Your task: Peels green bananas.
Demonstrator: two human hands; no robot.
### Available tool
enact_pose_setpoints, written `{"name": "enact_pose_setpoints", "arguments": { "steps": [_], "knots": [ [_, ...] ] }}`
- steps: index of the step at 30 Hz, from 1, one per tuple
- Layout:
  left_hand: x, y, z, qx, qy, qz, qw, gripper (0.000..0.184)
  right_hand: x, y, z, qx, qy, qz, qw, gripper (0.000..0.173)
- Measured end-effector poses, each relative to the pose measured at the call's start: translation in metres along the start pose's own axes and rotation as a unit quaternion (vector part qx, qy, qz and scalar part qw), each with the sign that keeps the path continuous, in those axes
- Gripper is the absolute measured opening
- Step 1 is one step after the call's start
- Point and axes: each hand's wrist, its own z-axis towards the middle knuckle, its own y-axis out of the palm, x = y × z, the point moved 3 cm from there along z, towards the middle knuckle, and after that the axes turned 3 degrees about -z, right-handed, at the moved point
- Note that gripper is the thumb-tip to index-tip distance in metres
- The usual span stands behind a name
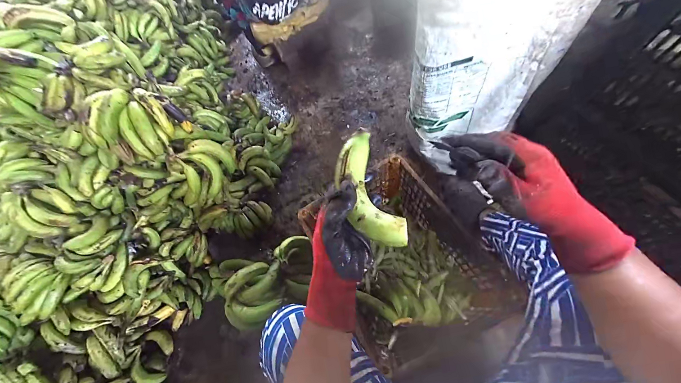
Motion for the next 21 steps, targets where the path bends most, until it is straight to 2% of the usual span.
{"name": "enact_pose_setpoints", "arguments": {
  "steps": [3, 5, 7, 9, 11, 12, 14, 16, 18, 21],
  "knots": [
    [-0.004, 0.007, 0.012, -0.028, -0.019, -0.002, 0.999, 0.034, 0.032, 0.010, 0.012, 0.055, 0.038, -0.059, 0.996, 0.052],
    [-0.012, 0.004, 0.020, -0.007, -0.027, 0.013, 1.000, 0.043, 0.025, 0.027, 0.001, 0.072, 0.049, -0.092, 0.992, 0.047],
    [-0.016, 0.000, 0.022, 0.035, -0.017, 0.056, 0.998, 0.043, -0.003, 0.037, -0.017, 0.056, -0.023, -0.127, 0.990, 0.049],
    [-0.015, -0.004, 0.021, 0.047, -0.017, 0.092, 0.994, 0.038, -0.021, 0.042, -0.031, 0.005, -0.077, -0.129, 0.989, 0.051],
    [-0.015, -0.008, 0.022, 0.029, -0.023, 0.121, 0.992, 0.037, -0.022, 0.048, -0.033, -0.034, -0.079, -0.103, 0.991, 0.048],
    [-0.017, -0.009, 0.019, 0.029, -0.021, 0.140, 0.989, 0.037, -0.019, 0.052, -0.029, -0.021, -0.074, -0.102, 0.992, 0.045],
    [-0.024, 0.003, 0.008, 0.046, -0.033, 0.140, 0.989, 0.036, -0.012, 0.051, -0.016, 0.085, -0.082, -0.159, 0.980, 0.039],
    [-0.035, 0.007, 0.002, 0.050, -0.048, 0.079, 0.995, 0.040, -0.001, 0.036, 0.004, 0.205, -0.062, -0.224, 0.951, 0.042],
    [-0.039, -0.003, 0.000, 0.035, -0.057, 0.028, 0.997, 0.048, 0.007, 0.018, 0.020, 0.239, 0.003, -0.213, 0.947, 0.050],
    [-0.024, -0.015, 0.010, 0.046, -0.021, 0.060, 0.997, 0.044, -0.010, 0.031, 0.007, 0.141, 0.017, -0.156, 0.978, 0.046]
  ]
}}
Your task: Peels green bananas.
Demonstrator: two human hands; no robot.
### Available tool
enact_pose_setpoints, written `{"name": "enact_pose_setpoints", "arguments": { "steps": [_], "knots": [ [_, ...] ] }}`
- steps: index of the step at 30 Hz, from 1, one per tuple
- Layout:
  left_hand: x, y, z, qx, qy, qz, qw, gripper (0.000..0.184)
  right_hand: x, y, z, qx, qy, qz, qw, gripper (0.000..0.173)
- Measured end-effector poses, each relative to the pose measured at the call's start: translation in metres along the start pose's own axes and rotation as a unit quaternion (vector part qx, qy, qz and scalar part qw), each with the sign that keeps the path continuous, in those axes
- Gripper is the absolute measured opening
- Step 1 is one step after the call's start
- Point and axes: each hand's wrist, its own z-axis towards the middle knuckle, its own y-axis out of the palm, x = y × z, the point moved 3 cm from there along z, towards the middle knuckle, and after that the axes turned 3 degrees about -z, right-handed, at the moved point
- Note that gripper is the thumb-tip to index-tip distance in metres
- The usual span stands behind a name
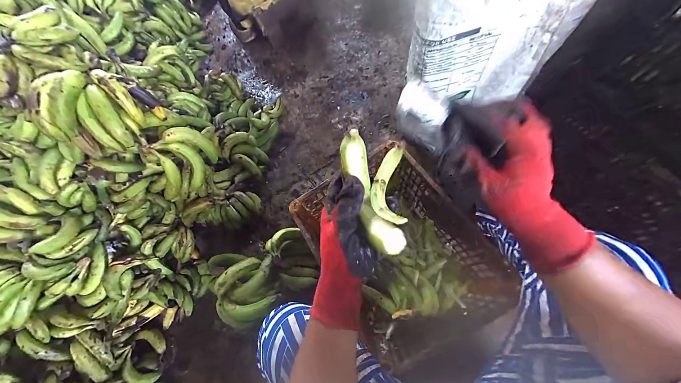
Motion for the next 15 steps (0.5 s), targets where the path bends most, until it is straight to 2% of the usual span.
{"name": "enact_pose_setpoints", "arguments": {
  "steps": [3, 5, 7, 9, 10, 11, 13, 15],
  "knots": [
    [0.025, 0.002, 0.000, 0.062, 0.090, 0.141, 0.984, 0.042, -0.027, 0.012, -0.037, -0.132, -0.066, 0.096, 0.984, 0.047],
    [0.029, 0.005, -0.005, 0.071, 0.109, 0.177, 0.976, 0.048, -0.037, 0.013, -0.045, -0.178, -0.080, 0.123, 0.973, 0.048],
    [0.018, 0.006, -0.007, 0.022, 0.060, 0.127, 0.990, 0.038, -0.029, 0.016, -0.035, -0.121, -0.084, 0.090, 0.985, 0.044],
    [0.003, 0.004, -0.003, -0.070, -0.072, 0.077, 0.992, 0.031, -0.013, 0.014, -0.015, -0.004, -0.101, -0.007, 0.995, 0.040],
    [-0.003, 0.001, 0.000, -0.115, -0.130, 0.062, 0.983, 0.032, -0.005, 0.010, -0.005, 0.040, -0.093, -0.051, 0.994, 0.043],
    [-0.007, 0.000, 0.000, -0.141, -0.156, 0.075, 0.975, 0.037, 0.002, 0.006, 0.004, 0.062, -0.065, -0.074, 0.993, 0.046],
    [-0.011, -0.007, 0.000, -0.120, -0.104, 0.130, 0.979, 0.034, 0.008, -0.001, 0.012, 0.052, 0.009, -0.091, 0.994, 0.053],
    [-0.011, -0.011, 0.005, -0.036, 0.014, 0.128, 0.991, 0.033, -0.006, 0.000, -0.002, 0.002, 0.013, -0.084, 0.996, 0.053]
  ]
}}
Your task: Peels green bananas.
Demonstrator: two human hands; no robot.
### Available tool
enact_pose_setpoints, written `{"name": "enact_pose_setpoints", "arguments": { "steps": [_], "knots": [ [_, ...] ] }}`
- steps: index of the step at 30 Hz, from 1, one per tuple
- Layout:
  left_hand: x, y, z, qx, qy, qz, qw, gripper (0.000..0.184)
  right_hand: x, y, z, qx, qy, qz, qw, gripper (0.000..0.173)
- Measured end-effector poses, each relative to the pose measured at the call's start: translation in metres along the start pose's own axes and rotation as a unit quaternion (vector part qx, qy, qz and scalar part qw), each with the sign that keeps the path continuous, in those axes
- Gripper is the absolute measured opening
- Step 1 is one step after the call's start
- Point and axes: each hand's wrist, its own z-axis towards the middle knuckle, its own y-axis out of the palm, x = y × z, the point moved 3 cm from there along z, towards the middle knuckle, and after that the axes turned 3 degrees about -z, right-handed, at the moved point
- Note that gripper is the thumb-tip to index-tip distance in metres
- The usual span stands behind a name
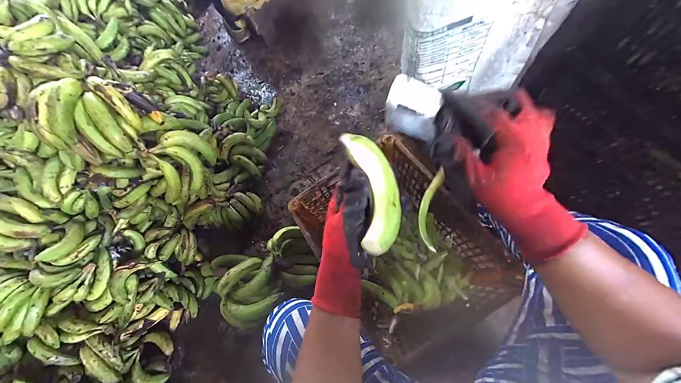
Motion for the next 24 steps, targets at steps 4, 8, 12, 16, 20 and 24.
{"name": "enact_pose_setpoints", "arguments": {
  "steps": [4, 8, 12, 16, 20, 24],
  "knots": [
    [0.034, 0.025, 0.001, 0.227, 0.259, 0.014, 0.939, 0.040, -0.032, 0.005, -0.044, -0.028, -0.125, 0.071, 0.989, 0.047],
    [0.029, 0.023, -0.007, 0.111, 0.212, 0.009, 0.971, 0.033, -0.021, 0.005, -0.019, -0.015, -0.179, 0.070, 0.981, 0.045],
    [0.034, 0.008, -0.001, -0.168, -0.104, 0.137, 0.971, 0.035, 0.004, 0.006, 0.017, -0.024, -0.185, 0.034, 0.982, 0.049],
    [0.023, 0.005, 0.001, -0.167, -0.130, 0.194, 0.958, 0.049, 0.019, 0.011, 0.023, -0.029, -0.074, 0.032, 0.996, 0.050],
    [0.017, 0.013, 0.021, 0.022, 0.037, -0.110, 0.993, 0.031, -0.009, 0.012, -0.026, 0.039, -0.104, 0.029, 0.993, 0.049],
    [0.030, 0.033, 0.015, -0.005, 0.086, -0.345, 0.934, 0.042, -0.030, 0.016, -0.039, 0.057, -0.178, 0.080, 0.979, 0.041]
  ]
}}
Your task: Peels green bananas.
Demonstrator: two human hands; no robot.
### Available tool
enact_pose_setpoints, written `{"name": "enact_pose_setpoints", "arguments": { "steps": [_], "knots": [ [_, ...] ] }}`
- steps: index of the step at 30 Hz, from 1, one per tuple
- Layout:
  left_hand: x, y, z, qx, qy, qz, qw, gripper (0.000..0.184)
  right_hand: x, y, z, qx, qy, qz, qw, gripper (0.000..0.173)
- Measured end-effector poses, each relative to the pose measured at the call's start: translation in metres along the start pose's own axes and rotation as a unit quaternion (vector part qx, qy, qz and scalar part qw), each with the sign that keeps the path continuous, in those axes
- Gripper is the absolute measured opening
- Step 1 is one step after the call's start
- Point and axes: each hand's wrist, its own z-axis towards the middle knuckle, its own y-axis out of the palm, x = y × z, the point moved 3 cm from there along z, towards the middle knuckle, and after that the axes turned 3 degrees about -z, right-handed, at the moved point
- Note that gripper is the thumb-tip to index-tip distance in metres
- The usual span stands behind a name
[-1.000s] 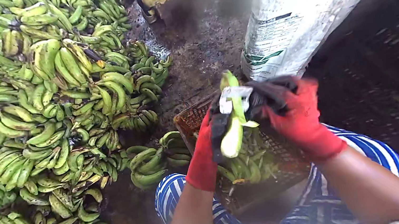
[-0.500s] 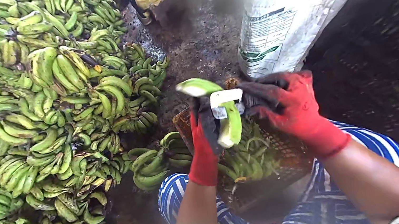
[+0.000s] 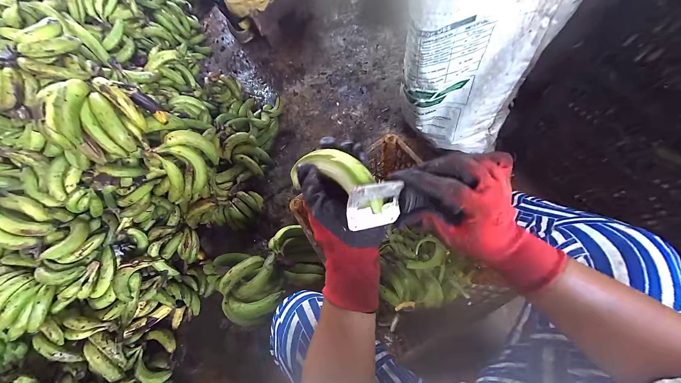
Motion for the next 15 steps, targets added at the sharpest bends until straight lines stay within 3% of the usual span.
{"name": "enact_pose_setpoints", "arguments": {
  "steps": [3, 5, 7, 9, 11, 13, 15],
  "knots": [
    [-0.001, 0.005, -0.008, -0.061, -0.063, 0.059, 0.994, 0.040, 0.011, -0.005, 0.014, -0.028, 0.018, 0.033, 0.999, 0.048],
    [0.007, -0.007, -0.011, -0.075, -0.067, 0.194, 0.976, 0.038, 0.013, -0.006, 0.011, -0.010, 0.022, 0.032, 0.999, 0.046],
    [0.016, -0.010, -0.019, -0.061, -0.046, 0.363, 0.929, 0.030, 0.016, -0.007, 0.011, -0.029, 0.041, 0.034, 0.998, 0.047],
    [0.024, 0.002, -0.026, -0.088, -0.087, 0.472, 0.873, 0.039, 0.032, -0.006, 0.023, -0.112, 0.084, 0.045, 0.989, 0.055],
    [0.026, 0.003, -0.027, -0.182, -0.128, 0.478, 0.850, 0.058, 0.050, -0.003, 0.039, -0.197, 0.126, 0.039, 0.971, 0.060],
    [0.029, -0.009, -0.024, -0.183, -0.120, 0.444, 0.869, 0.068, 0.056, -0.002, 0.042, -0.210, 0.150, -0.001, 0.966, 0.056],
    [0.028, -0.022, -0.013, -0.106, -0.103, 0.319, 0.936, 0.064, 0.047, -0.002, 0.032, -0.162, 0.137, -0.040, 0.976, 0.058]
  ]
}}
